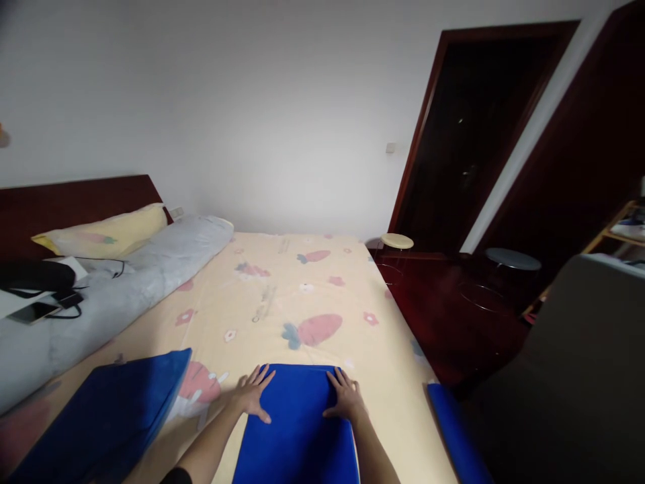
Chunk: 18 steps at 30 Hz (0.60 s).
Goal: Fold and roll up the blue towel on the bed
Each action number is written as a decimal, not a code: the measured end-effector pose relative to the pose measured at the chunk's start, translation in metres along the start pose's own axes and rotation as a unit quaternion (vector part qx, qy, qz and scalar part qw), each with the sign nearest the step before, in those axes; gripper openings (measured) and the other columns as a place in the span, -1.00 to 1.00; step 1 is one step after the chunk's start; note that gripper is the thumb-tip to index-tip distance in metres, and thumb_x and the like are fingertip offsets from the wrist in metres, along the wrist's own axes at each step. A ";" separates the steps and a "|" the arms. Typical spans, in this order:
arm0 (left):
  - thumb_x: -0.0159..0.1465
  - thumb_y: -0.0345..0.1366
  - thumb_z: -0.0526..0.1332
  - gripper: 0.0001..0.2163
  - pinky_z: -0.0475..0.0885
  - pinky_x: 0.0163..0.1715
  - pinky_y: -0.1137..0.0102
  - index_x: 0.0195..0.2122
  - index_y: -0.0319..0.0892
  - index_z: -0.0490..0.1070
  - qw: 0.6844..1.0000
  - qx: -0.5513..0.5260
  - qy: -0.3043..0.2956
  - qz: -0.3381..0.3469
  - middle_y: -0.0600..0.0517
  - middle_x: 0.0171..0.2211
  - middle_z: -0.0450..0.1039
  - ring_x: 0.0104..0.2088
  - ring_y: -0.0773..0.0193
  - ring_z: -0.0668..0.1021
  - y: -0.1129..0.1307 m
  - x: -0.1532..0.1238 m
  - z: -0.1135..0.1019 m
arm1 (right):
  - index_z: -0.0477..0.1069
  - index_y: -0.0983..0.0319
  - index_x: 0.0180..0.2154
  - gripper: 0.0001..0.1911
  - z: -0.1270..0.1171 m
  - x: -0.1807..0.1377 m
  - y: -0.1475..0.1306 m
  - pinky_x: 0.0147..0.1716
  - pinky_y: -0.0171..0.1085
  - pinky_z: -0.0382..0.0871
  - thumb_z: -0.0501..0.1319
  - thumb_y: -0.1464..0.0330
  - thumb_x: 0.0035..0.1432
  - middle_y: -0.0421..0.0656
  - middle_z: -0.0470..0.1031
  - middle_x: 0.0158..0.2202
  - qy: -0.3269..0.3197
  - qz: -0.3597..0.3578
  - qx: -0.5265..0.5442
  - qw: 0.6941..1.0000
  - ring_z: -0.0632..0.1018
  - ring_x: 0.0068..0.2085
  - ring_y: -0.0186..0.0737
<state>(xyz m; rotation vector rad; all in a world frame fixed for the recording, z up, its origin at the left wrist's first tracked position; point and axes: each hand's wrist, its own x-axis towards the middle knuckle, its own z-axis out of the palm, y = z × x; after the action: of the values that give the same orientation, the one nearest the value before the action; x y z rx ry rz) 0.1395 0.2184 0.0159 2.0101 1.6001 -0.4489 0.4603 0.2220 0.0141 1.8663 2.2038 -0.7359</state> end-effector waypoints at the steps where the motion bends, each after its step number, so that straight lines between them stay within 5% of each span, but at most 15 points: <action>1: -0.27 0.19 0.34 0.25 -0.26 0.25 -0.26 0.36 0.07 -0.42 1.000 -0.004 0.004 0.000 0.04 0.40 -0.61 0.36 -0.12 -0.40 -0.005 -0.001 0.000 | -0.16 0.07 0.34 0.17 -0.002 -0.002 0.007 0.29 0.10 -0.19 0.38 0.09 -0.24 -0.07 -0.24 0.42 0.004 0.005 -0.004 1.000 -0.14 0.40 0.02; 5: -0.29 0.12 0.37 0.25 -0.43 0.22 -0.27 0.36 0.03 -0.34 1.000 0.005 0.012 -0.007 -0.02 0.40 -0.56 0.36 -0.15 -0.40 0.001 -0.002 -0.005 | -0.19 0.13 0.35 0.18 -0.006 -0.009 0.006 0.31 0.11 -0.23 0.38 0.18 -0.23 -0.04 -0.24 0.42 0.034 0.032 -0.020 0.999 -0.16 0.40 0.06; 8: -0.25 -0.06 0.38 0.21 -0.48 0.21 -0.26 0.37 -0.15 -0.33 0.998 0.002 0.049 -0.024 -0.17 0.39 -0.54 0.35 -0.19 -0.41 0.030 -0.012 -0.004 | -0.24 0.21 0.36 0.12 0.001 -0.022 -0.015 0.31 0.17 -0.32 0.30 0.31 -0.15 0.02 -0.35 0.42 0.080 0.051 -0.028 0.995 -0.25 0.40 0.08; 10: -0.12 -0.17 0.30 0.12 -0.36 0.27 -0.20 0.35 -0.23 -0.43 0.997 -0.009 0.072 -0.022 -0.17 0.39 -0.56 0.36 -0.10 -0.37 0.055 -0.026 0.016 | -0.27 0.21 0.36 -0.01 0.021 -0.039 -0.029 0.32 0.13 -0.28 0.15 0.42 -0.06 -0.03 -0.34 0.42 0.128 0.011 -0.017 0.992 -0.25 0.40 -0.03; 12: 0.02 -0.26 0.17 -0.02 -0.19 0.32 -0.07 0.33 -0.17 -0.53 0.995 -0.015 0.093 0.013 -0.03 0.39 -0.56 0.37 0.06 -0.31 0.076 -0.043 0.059 | -0.23 0.13 0.35 -0.10 0.058 -0.062 -0.040 0.31 0.12 -0.15 0.03 0.49 -0.02 -0.11 -0.24 0.42 0.181 -0.074 0.016 0.981 -0.15 0.40 -0.09; 15: 0.13 -0.28 0.11 -0.13 0.02 0.30 -0.07 0.32 -0.04 -0.52 0.969 -0.019 0.201 0.142 0.03 0.39 -0.39 0.38 0.00 -0.09 0.084 -0.063 0.148 | -0.06 -0.06 0.31 -0.24 0.131 -0.101 -0.043 0.21 0.09 0.16 0.05 0.38 0.08 -0.20 0.01 0.36 0.213 -0.178 0.061 0.959 0.14 0.34 -0.02; 18: 0.19 -0.31 0.11 -0.19 0.26 0.19 -0.04 0.29 0.10 -0.48 0.956 -0.002 0.272 0.108 0.08 0.34 -0.09 0.29 -0.03 0.22 0.067 -0.078 0.222 | 0.18 -0.21 0.20 -0.44 0.192 -0.137 -0.032 0.07 0.01 0.38 0.12 0.24 0.15 -0.25 0.31 0.21 0.275 -0.153 0.068 0.947 0.40 0.18 0.01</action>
<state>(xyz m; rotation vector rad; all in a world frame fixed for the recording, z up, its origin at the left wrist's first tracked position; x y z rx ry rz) 0.1997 0.0147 -0.1065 2.4061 1.6387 0.2143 0.4220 0.0096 -0.0852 2.0035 2.9050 -0.4495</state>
